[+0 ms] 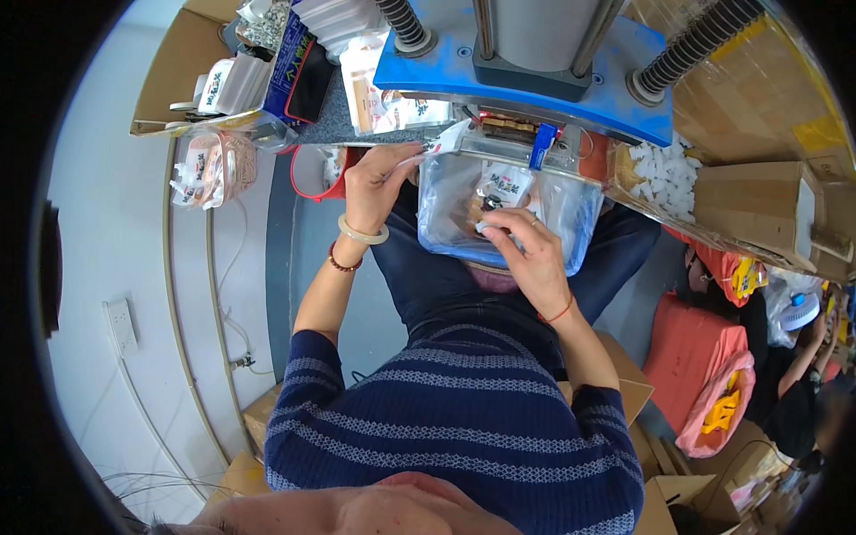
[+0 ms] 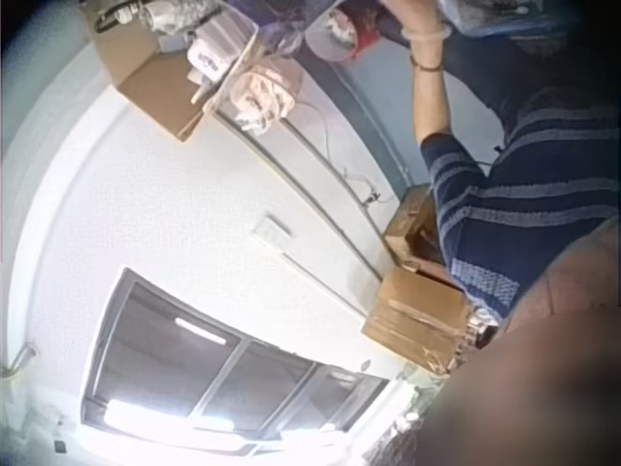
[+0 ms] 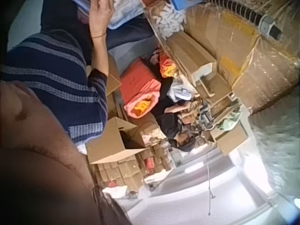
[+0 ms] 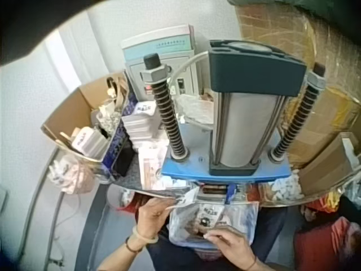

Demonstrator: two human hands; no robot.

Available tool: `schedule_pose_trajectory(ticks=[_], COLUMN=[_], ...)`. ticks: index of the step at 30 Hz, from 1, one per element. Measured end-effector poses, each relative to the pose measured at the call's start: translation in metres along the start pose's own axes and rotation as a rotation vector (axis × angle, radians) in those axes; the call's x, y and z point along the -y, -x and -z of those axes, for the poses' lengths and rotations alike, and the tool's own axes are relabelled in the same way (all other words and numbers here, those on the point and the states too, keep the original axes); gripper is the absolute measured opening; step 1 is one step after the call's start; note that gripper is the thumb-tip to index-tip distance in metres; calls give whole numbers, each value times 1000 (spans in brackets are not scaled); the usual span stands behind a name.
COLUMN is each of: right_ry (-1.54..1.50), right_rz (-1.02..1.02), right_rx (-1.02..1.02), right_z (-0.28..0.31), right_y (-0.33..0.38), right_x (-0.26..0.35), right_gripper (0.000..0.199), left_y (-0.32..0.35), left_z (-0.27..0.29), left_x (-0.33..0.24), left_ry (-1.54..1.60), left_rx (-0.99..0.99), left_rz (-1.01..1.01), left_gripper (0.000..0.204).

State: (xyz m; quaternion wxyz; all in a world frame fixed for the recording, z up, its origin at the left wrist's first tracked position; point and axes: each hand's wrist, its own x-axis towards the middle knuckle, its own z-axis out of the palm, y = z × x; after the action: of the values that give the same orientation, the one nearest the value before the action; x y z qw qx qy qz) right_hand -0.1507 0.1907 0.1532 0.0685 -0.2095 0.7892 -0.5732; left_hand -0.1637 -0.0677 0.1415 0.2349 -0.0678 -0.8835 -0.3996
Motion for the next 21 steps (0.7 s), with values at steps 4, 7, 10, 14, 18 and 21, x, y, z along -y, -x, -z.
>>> schedule_pose_trajectory(ticks=[4, 7, 10, 14, 18, 21], right_ry=[-38, -55, -52, -24, 16, 50], right_rz=[-4, -25, -27, -21, 90, 140], right_rx=[-7, -35, -31, 37, 65, 34], right_z=[-6, -2, 1, -5, -12, -11], right_y=[1, -5, -5, 1, -4, 1], right_x=[-3, 0, -5, -12, -11, -9], right_gripper=[16, 16, 17, 17, 16, 16], left_y=[3, 4, -13, -25, 12, 10], left_z=[3, -5, 18, 19, -34, -33], left_x=[-10, 0, 6, 25, 89, 74], left_ry=[306, 79, -705, -673, -419, -336], left_rx=[131, -6, -168, -256, -24, -74], left_rz=[536, 248, -462, -427, -238, -154], left_gripper=[13, 21, 32, 33, 34, 33])
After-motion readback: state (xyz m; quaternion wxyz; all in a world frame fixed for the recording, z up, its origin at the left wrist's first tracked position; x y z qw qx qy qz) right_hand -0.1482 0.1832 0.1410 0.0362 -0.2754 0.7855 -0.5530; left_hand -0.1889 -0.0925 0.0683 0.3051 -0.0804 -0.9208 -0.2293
